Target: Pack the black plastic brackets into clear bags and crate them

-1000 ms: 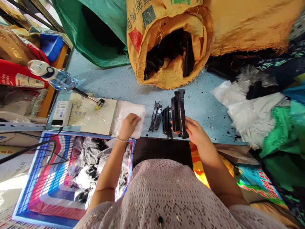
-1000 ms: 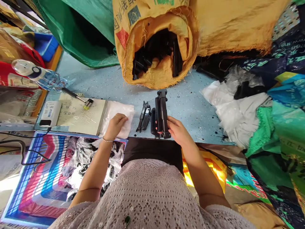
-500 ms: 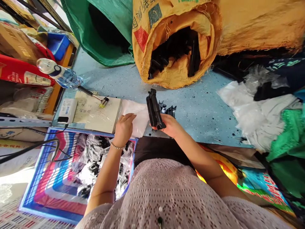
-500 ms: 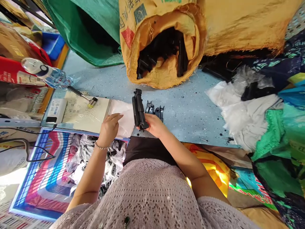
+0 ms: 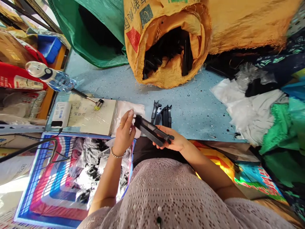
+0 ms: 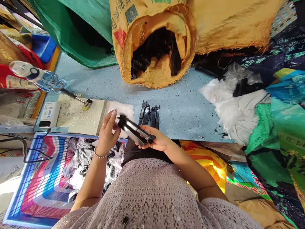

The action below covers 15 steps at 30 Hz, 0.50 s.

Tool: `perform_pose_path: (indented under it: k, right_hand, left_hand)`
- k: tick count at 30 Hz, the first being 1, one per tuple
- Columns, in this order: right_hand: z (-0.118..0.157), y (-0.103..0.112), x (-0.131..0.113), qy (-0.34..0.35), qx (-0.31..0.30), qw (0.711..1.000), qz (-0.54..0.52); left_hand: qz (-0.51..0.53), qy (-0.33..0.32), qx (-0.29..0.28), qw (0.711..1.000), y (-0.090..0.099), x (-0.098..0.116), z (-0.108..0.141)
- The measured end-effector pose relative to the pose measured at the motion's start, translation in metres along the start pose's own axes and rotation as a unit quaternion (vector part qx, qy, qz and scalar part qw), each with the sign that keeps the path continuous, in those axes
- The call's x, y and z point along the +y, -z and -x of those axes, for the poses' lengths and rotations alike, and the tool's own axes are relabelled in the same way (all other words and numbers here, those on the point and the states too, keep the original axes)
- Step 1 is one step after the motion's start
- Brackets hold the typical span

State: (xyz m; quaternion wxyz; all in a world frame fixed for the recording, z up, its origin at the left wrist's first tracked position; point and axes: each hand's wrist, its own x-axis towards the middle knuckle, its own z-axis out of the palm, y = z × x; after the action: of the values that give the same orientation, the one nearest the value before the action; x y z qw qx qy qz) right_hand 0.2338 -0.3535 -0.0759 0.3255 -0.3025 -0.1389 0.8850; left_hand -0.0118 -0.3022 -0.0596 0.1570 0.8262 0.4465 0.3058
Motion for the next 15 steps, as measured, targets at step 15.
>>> perform_pose_path:
  k: [15]
  right_hand:
    - [0.011, -0.033, -0.001, 0.183, -0.001, 0.85, 0.493]
  left_hand:
    - [0.068, 0.018, -0.267, 0.961, 0.084, 0.021, 0.067]
